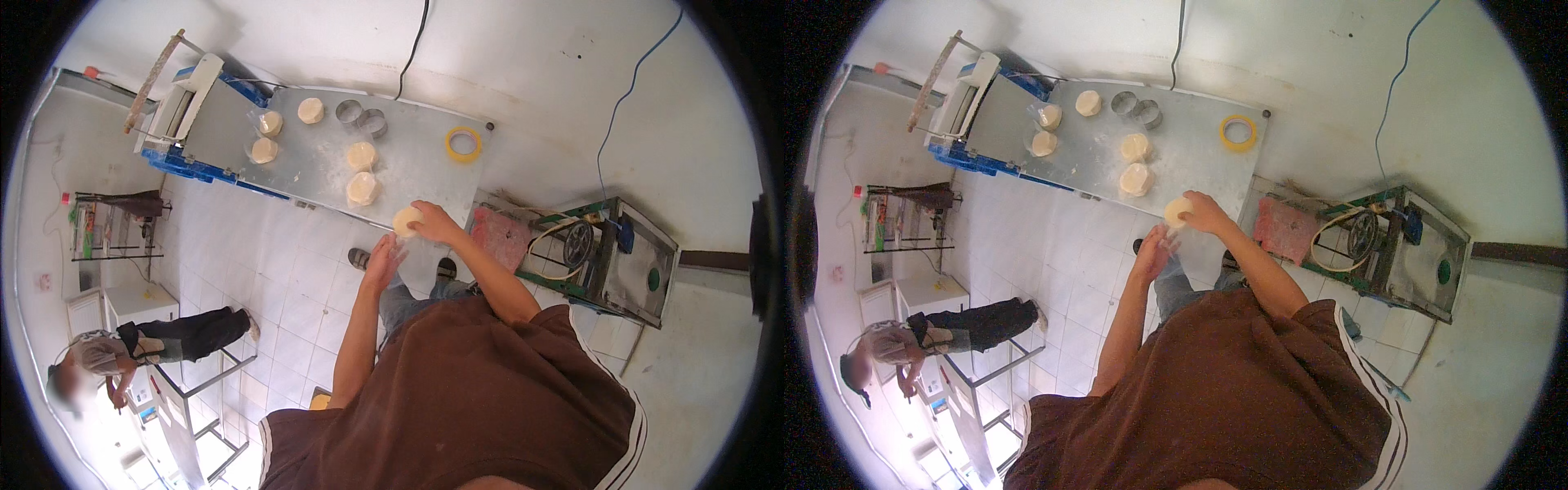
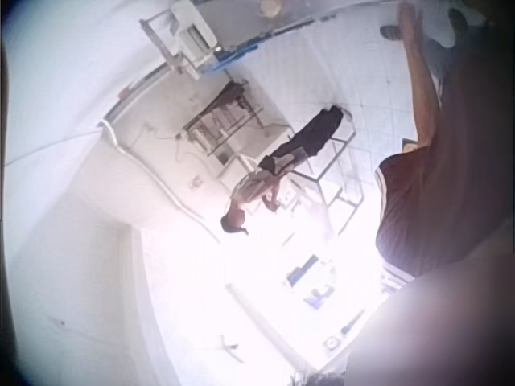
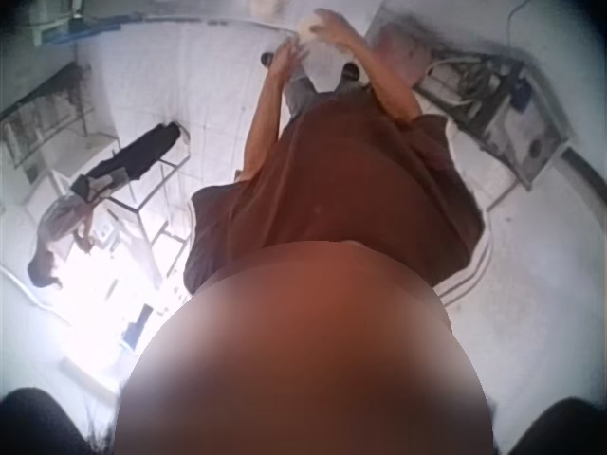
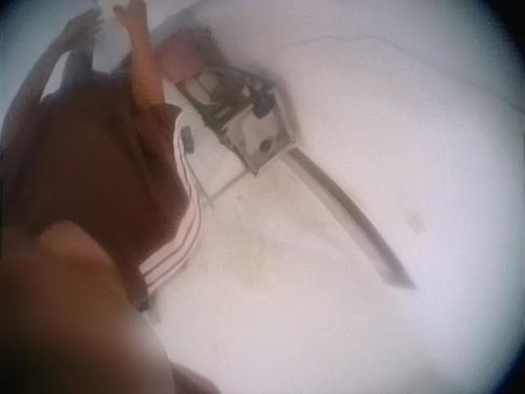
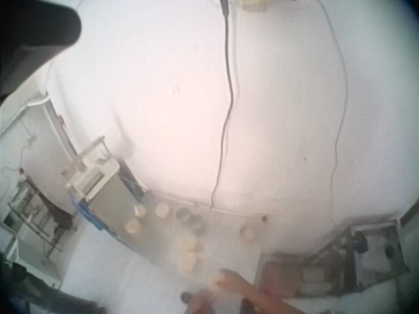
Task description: The person wraps individual round dough pieces in clear plastic film on a metal table. They pick up each dough piece, place it on a sheet of plastic, fold the film around it, and set the wrapped item aside. A second person is visible in the background working at another table.
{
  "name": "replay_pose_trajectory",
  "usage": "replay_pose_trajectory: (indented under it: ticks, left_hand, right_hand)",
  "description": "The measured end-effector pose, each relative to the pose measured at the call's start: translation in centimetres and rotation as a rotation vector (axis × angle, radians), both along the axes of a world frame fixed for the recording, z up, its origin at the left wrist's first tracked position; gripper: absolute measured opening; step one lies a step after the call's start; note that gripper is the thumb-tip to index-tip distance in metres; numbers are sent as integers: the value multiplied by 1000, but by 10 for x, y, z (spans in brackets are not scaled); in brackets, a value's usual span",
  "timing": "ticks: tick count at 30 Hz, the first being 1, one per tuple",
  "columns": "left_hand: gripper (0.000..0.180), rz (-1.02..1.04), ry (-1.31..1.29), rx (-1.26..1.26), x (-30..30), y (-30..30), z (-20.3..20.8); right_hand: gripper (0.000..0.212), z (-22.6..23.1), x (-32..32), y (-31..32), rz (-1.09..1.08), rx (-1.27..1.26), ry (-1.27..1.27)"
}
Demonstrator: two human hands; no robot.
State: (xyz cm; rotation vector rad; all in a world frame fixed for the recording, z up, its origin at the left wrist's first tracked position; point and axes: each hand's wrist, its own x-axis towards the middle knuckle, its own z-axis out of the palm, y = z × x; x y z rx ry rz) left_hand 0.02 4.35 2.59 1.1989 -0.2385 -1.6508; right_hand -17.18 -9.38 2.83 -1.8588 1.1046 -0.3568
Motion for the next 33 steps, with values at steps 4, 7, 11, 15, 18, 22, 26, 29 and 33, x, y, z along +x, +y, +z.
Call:
replay_pose_trajectory:
  ticks: [4,7,11,15,18,22,26,29,33]
  left_hand:
    - [37,25,134,16,-2,-7,13]
    - [29,55,156,-65,-6,-12,11]
    - [29,55,106,-44,-7,-14,-4]
    - [19,110,35,-23,-11,-12,-18]
    - [22,125,20,-42,-11,-12,-21]
    - [24,187,-45,11,-21,-13,-14]
    - [23,337,-179,-30,-42,-15,-9]
    - [22,333,-344,-16,-43,-18,-9]
    - [22,352,-383,-45,-35,-15,-2]
  right_hand:
    - [55,-4,0,2,-3,235,-70]
    - [51,-9,5,10,-14,168,-115]
    - [50,-12,9,13,-6,58,-4]
    - [49,-16,9,9,-39,127,32]
    - [46,-19,9,7,-75,172,-60]
    - [45,-23,8,5,-43,150,-59]
    - [45,-25,7,4,-4,235,-81]
    - [45,-29,7,7,-21,321,-194]
    - [55,-33,8,14,-38,367,-247]
